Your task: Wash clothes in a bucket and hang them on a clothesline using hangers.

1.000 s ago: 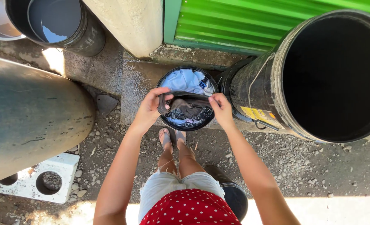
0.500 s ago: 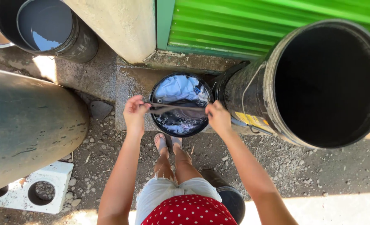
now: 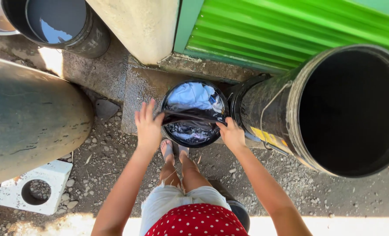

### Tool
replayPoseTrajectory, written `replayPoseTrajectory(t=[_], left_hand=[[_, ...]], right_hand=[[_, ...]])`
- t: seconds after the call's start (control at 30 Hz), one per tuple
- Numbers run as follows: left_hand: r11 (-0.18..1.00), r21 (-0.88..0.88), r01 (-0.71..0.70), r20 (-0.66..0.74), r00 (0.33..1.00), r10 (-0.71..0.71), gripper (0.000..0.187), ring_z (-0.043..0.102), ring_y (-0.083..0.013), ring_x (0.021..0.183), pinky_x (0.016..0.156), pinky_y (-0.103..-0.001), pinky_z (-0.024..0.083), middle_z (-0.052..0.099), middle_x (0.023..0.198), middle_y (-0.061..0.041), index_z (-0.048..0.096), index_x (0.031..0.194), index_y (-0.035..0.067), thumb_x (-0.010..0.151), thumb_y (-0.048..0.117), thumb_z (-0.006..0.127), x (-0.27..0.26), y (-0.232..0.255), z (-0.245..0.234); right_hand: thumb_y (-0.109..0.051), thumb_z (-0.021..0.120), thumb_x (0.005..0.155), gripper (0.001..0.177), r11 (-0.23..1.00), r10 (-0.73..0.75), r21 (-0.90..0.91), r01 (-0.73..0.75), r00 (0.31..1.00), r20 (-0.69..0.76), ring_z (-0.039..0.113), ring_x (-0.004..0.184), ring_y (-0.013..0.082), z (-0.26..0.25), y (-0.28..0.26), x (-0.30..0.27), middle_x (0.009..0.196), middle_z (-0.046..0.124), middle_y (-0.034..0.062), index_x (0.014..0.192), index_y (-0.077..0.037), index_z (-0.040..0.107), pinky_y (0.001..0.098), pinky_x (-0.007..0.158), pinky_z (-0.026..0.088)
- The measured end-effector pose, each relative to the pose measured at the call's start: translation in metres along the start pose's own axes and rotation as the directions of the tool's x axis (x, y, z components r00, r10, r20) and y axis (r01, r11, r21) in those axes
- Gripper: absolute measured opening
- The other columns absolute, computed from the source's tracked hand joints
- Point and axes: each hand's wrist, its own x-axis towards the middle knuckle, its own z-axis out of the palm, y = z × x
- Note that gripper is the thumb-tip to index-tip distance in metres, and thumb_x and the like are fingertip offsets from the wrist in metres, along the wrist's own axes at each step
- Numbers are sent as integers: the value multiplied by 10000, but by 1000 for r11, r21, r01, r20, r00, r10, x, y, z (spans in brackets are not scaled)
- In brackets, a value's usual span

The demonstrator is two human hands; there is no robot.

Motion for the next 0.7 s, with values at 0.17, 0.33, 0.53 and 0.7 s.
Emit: replayPoseTrajectory(t=[0.17, 0.33, 0.53, 0.7], left_hand=[[983, -183, 17, 8, 1000, -16, 680, 299, -478, 1497, 1157, -672, 206, 346, 1607, -262, 704, 1396, 37, 719, -14, 662, -5, 60, -44], [977, -204, 56, 137, 990, -28, 409, 382, -399, 1473, 1186, -609, 261, 470, 1524, -85, 753, 1013, 242, 701, -14, 688, 2, 1, 9], [994, -90, 69, 160, 986, -54, 432, 424, -366, 1461, 1177, -527, 331, 462, 1556, -127, 750, 1139, 203, 785, -35, 679, 7, -34, 43], [978, -159, 134, 165, 980, -108, 663, 395, -427, 1447, 1139, -557, 340, 377, 1590, -246, 612, 1354, 77, 710, -79, 627, 13, -7, 66]], right_hand=[[-209, 735, 940, 246, 910, 376, 228, -347, 922, -96, 667, 797, 296, 26, 1, 14, 1073, 581, 91, 1166, -113, 750, 439, 662, 566], [-388, 793, 899, 328, 912, 401, 131, -389, 913, -81, 659, 796, 281, 49, 9, 24, 933, 556, 66, 757, -103, 716, 421, 613, 556], [-313, 830, 856, 249, 905, 408, 138, -401, 913, -21, 662, 824, 257, 62, 12, 27, 956, 555, 43, 788, -111, 703, 407, 634, 562], [-9, 774, 685, 586, 918, 392, 31, -396, 916, 90, 615, 1089, 276, 59, 1, 43, 1129, 519, 79, 1242, -179, 708, 364, 770, 580]])
